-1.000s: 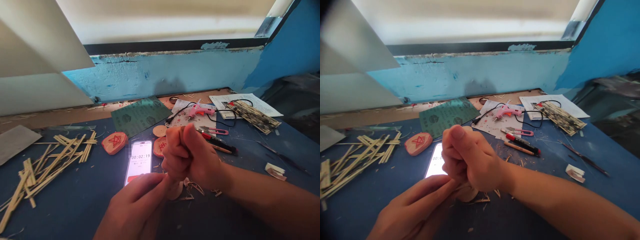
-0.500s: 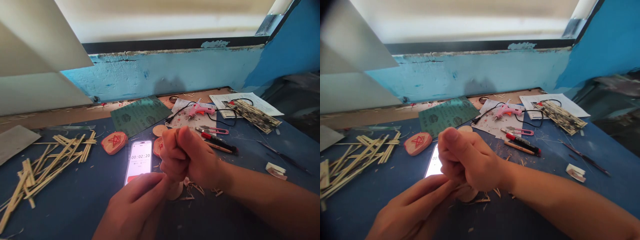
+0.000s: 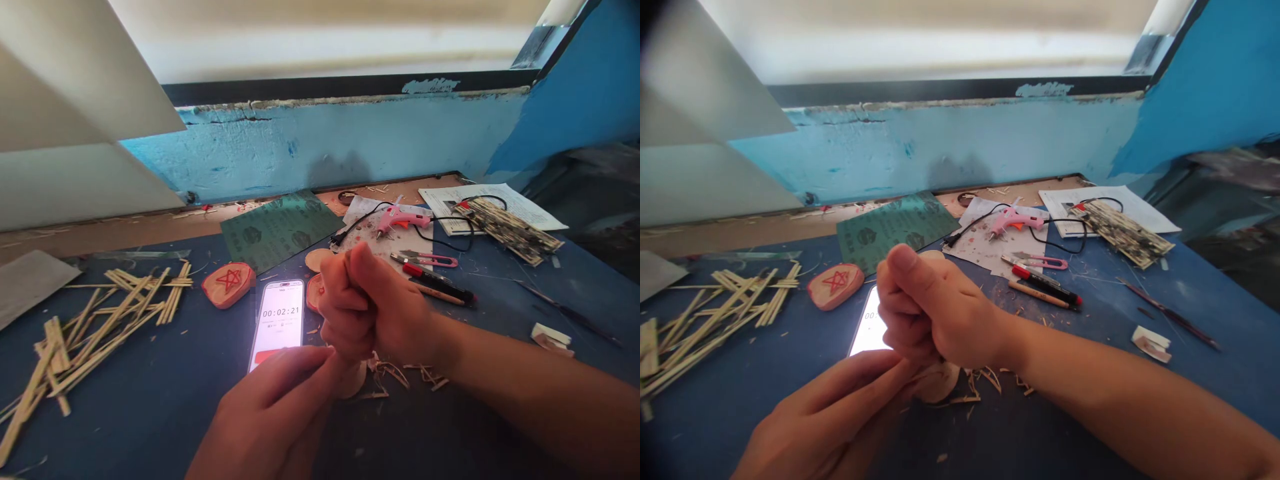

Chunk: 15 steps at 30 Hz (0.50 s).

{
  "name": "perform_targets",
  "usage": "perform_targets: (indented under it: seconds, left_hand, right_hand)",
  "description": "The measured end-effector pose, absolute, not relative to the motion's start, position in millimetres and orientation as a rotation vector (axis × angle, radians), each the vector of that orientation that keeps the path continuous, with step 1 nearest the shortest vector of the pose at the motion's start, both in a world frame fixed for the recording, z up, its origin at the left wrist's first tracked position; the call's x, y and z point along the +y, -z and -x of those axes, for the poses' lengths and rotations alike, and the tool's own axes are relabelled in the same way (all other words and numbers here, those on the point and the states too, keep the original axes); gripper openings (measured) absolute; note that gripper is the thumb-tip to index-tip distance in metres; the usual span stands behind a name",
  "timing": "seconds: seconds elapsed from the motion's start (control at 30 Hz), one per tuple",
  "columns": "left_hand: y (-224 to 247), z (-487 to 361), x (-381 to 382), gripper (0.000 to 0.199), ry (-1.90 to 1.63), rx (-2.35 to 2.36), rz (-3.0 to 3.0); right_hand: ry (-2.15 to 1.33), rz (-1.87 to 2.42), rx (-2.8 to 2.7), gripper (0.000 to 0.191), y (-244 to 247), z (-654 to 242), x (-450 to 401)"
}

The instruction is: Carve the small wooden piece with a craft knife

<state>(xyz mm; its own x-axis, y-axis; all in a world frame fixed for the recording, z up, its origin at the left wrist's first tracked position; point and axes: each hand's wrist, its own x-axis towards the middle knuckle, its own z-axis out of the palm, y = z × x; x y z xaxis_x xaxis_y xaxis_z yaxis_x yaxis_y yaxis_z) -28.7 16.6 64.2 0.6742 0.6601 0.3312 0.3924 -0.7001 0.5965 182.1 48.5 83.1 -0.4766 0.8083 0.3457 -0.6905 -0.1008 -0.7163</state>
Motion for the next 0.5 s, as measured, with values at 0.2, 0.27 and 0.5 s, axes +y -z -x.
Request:
perform_targets:
  seconds: [0.2,0.27,0.5]
  left_hand:
    - [-65.0,27.7,19.3,0.047,-0.741,0.823,-2.445]
    - [-65.2,27.2,20.2,0.046,-0.745,0.813,-2.450]
    - [-67.5,27.8,19.3,0.041,-0.769,0.822,-2.463]
  right_hand:
    - [-1.743,0.298,-1.091,0.046,-84.7,-179.6,50.5]
    - [-1.720,0.336,-1.108,0.046,-84.5,-179.4,50.3]
    - [-1.660,0.464,-1.157,0.045,-86.7,-180.1,51.0]
